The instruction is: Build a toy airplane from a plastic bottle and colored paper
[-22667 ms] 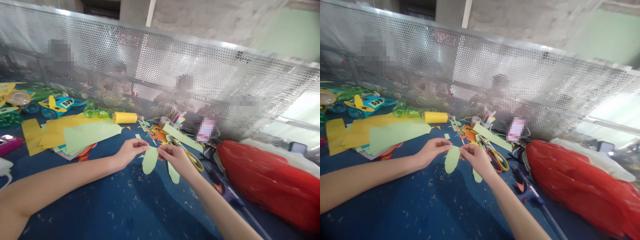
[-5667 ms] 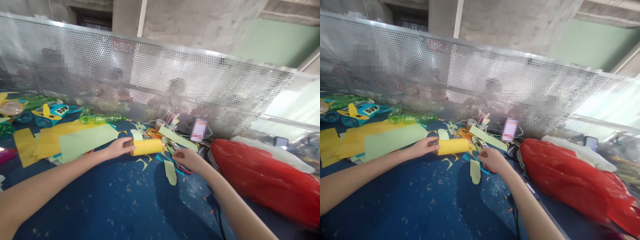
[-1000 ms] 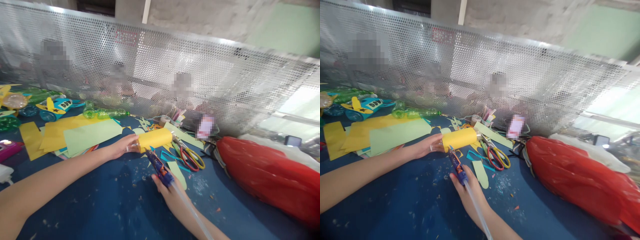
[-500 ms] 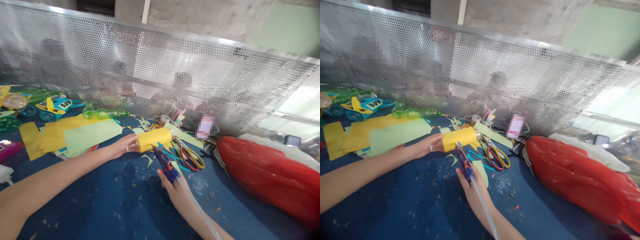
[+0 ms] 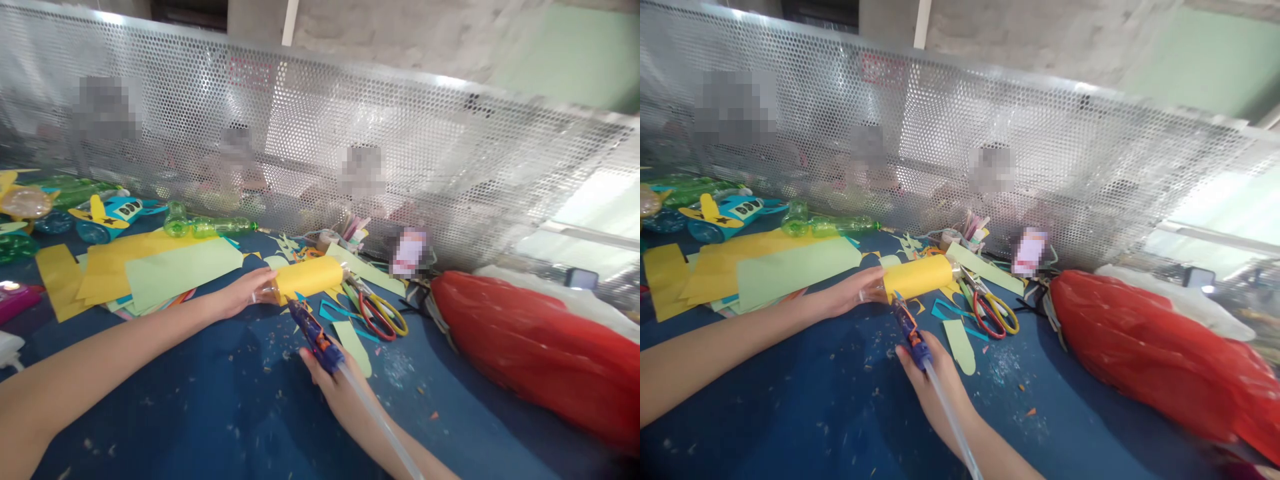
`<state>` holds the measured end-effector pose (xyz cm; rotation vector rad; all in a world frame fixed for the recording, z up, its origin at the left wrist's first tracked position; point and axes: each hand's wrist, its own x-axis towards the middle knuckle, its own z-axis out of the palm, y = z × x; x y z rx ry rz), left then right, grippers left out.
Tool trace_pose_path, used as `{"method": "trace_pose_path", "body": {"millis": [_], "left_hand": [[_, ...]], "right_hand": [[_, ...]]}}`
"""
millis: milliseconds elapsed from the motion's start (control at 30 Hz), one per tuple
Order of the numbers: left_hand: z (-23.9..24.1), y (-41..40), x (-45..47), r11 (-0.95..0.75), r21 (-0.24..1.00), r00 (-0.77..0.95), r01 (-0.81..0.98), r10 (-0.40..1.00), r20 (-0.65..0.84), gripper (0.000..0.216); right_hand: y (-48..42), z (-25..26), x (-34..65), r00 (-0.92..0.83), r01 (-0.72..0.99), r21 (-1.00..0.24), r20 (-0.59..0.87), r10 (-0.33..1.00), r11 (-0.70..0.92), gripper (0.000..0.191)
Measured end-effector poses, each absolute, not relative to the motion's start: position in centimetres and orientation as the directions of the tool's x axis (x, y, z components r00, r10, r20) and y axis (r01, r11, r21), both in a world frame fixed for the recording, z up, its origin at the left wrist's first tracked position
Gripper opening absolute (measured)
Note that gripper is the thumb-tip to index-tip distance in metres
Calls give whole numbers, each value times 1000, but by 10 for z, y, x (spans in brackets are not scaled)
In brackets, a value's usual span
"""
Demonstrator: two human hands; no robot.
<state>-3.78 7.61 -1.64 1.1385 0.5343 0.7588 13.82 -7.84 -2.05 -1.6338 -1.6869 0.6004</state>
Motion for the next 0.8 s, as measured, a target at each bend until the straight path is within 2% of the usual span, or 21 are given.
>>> {"method": "trace_pose_path", "body": {"millis": [367,800], "left_hand": [[-20,77,-40,196,943,649,-269,760,27,43],[-17,76,-38,199,944,635,-263,772,14,37]], "right_hand": [[-73,-7,145,158,723,-684,297,942,94,36],[-78,-15,137,90,691,-717,206,974,88,31]]}}
